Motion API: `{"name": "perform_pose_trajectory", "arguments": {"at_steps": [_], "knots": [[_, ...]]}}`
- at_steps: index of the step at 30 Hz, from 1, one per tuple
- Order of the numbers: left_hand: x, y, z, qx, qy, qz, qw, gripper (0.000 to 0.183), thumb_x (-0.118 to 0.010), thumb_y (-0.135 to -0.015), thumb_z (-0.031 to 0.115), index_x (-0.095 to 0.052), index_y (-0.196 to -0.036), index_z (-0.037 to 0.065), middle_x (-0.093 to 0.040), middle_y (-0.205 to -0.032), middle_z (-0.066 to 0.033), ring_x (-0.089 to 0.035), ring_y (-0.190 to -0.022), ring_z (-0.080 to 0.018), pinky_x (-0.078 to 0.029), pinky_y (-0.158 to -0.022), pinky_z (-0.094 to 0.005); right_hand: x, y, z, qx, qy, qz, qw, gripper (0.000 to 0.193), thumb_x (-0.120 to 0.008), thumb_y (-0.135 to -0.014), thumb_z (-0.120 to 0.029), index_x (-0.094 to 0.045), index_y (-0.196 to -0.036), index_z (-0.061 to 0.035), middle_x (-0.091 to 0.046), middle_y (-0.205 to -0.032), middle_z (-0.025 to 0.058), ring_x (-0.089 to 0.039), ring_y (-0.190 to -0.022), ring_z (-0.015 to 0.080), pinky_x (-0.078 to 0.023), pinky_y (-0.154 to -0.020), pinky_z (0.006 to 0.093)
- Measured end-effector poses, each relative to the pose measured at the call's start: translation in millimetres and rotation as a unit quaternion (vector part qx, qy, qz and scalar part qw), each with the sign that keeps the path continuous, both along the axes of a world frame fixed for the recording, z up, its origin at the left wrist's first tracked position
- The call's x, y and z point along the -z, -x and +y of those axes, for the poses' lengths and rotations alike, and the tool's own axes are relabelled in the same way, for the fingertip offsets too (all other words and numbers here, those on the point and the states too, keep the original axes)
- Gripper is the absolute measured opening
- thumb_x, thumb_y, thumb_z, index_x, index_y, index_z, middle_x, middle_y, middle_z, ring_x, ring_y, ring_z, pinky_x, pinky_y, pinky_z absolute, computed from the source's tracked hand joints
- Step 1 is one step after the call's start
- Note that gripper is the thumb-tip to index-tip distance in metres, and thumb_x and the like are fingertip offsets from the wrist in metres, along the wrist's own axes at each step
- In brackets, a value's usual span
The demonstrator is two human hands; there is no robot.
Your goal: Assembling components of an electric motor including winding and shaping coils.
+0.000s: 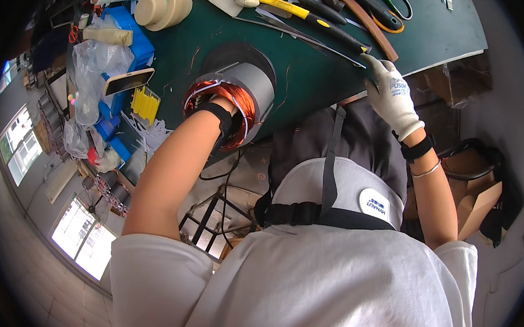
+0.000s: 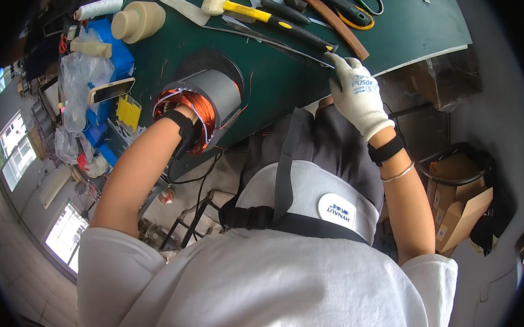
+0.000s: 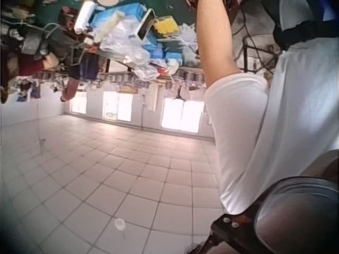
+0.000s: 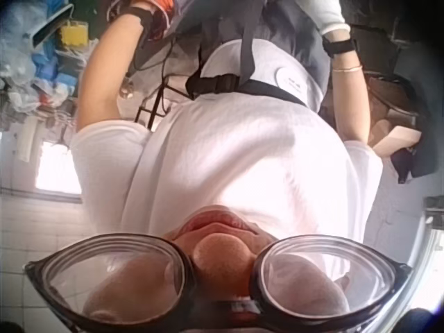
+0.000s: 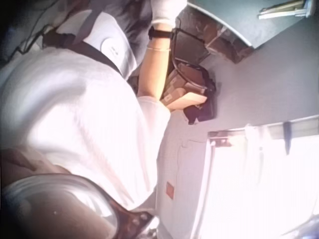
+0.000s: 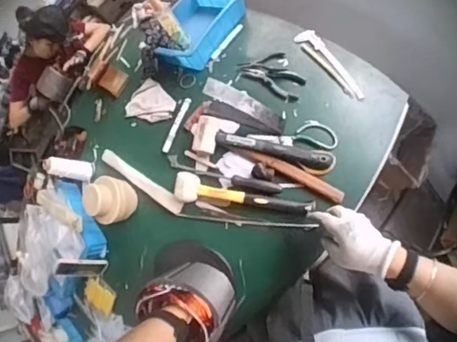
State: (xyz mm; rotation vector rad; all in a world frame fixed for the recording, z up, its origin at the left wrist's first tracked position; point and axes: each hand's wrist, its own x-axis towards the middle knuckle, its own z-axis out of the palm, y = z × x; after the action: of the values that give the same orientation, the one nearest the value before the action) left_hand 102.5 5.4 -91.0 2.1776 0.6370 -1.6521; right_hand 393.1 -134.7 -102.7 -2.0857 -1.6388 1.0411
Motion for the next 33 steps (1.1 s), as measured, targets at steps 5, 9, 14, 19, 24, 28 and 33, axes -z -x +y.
{"name": "perform_pose_trajectory", "arguments": {"at_steps": [5,9,14,19,24,28,33], "knots": [[-32,-30,6,-0.004,0.008,-0.046,0.999,0.036,-0.053,-0.094,0.027,-0.070,-0.120,0.008,-0.065,-0.126,-0.0177,-0.063,-0.115,-0.0346,-0.049,-0.097,-0.0433,1,-6,-10,0.040,-0.018,-0.014,0.999,0.049,-0.063,-0.087,-0.007,-0.056,-0.135,-0.0116,-0.062,-0.115,0.0216,-0.064,-0.103,0.0404,-0.054,-0.088,0.0447],[-25,-21,7,-0.012,-0.007,-0.101,0.995,0.023,-0.060,-0.087,0.020,-0.075,-0.098,0.006,-0.071,-0.099,-0.0184,-0.069,-0.090,-0.0353,-0.054,-0.080,-0.0430,5,-7,-28,0.082,-0.010,0.005,0.997,0.049,-0.063,-0.087,-0.007,-0.056,-0.135,-0.0116,-0.063,-0.114,0.0228,-0.064,-0.103,0.0405,-0.053,-0.089,0.0448],[-80,-87,10,0.099,0.039,-0.069,0.992,0.017,-0.064,-0.083,0.016,-0.075,-0.091,0.006,-0.071,-0.091,-0.0189,-0.070,-0.083,-0.0350,-0.056,-0.075,-0.0423,12,-12,-54,0.128,0.034,0.006,0.991,0.050,-0.062,-0.087,-0.007,-0.056,-0.136,-0.0126,-0.062,-0.116,0.0219,-0.063,-0.104,0.0403,-0.053,-0.090,0.0453],[-49,-65,16,0.088,0.052,-0.018,0.995,0.016,-0.066,-0.079,0.011,-0.075,-0.090,0.004,-0.071,-0.091,-0.0202,-0.071,-0.082,-0.0352,-0.057,-0.073,-0.0404,22,-21,-72,0.180,0.034,0.016,0.983,0.051,-0.061,-0.086,-0.006,-0.056,-0.136,-0.0125,-0.062,-0.118,0.0208,-0.063,-0.106,0.0396,-0.052,-0.091,0.0449],[-36,-63,10,0.132,0.049,-0.033,0.989,0.014,-0.065,-0.080,0.012,-0.074,-0.088,0.004,-0.070,-0.087,-0.0194,-0.070,-0.079,-0.0348,-0.057,-0.070,-0.0409,27,-30,-78,0.216,0.034,0.014,0.976,0.051,-0.061,-0.086,-0.006,-0.056,-0.136,-0.0123,-0.062,-0.118,0.0204,-0.062,-0.107,0.0394,-0.052,-0.091,0.0444],[-35,-66,14,0.144,0.054,-0.036,0.987,0.015,-0.064,-0.081,0.012,-0.074,-0.088,0.004,-0.070,-0.088,-0.0193,-0.070,-0.079,-0.0348,-0.057,-0.071,-0.0410,29,-33,-79,0.229,0.033,0.014,0.973,0.050,-0.060,-0.086,-0.006,-0.056,-0.135,-0.0129,-0.062,-0.119,0.0204,-0.062,-0.107,0.0396,-0.052,-0.091,0.0445],[-35,-62,12,0.136,0.055,-0.045,0.988,0.015,-0.064,-0.081,0.013,-0.074,-0.089,0.004,-0.070,-0.088,-0.0192,-0.070,-0.080,-0.0347,-0.056,-0.071,-0.0411,31,-31,-77,0.230,0.025,0.014,0.973,0.050,-0.060,-0.087,-0.007,-0.056,-0.136,-0.0132,-0.062,-0.118,0.0205,-0.062,-0.106,0.0399,-0.052,-0.091,0.0450]]}}
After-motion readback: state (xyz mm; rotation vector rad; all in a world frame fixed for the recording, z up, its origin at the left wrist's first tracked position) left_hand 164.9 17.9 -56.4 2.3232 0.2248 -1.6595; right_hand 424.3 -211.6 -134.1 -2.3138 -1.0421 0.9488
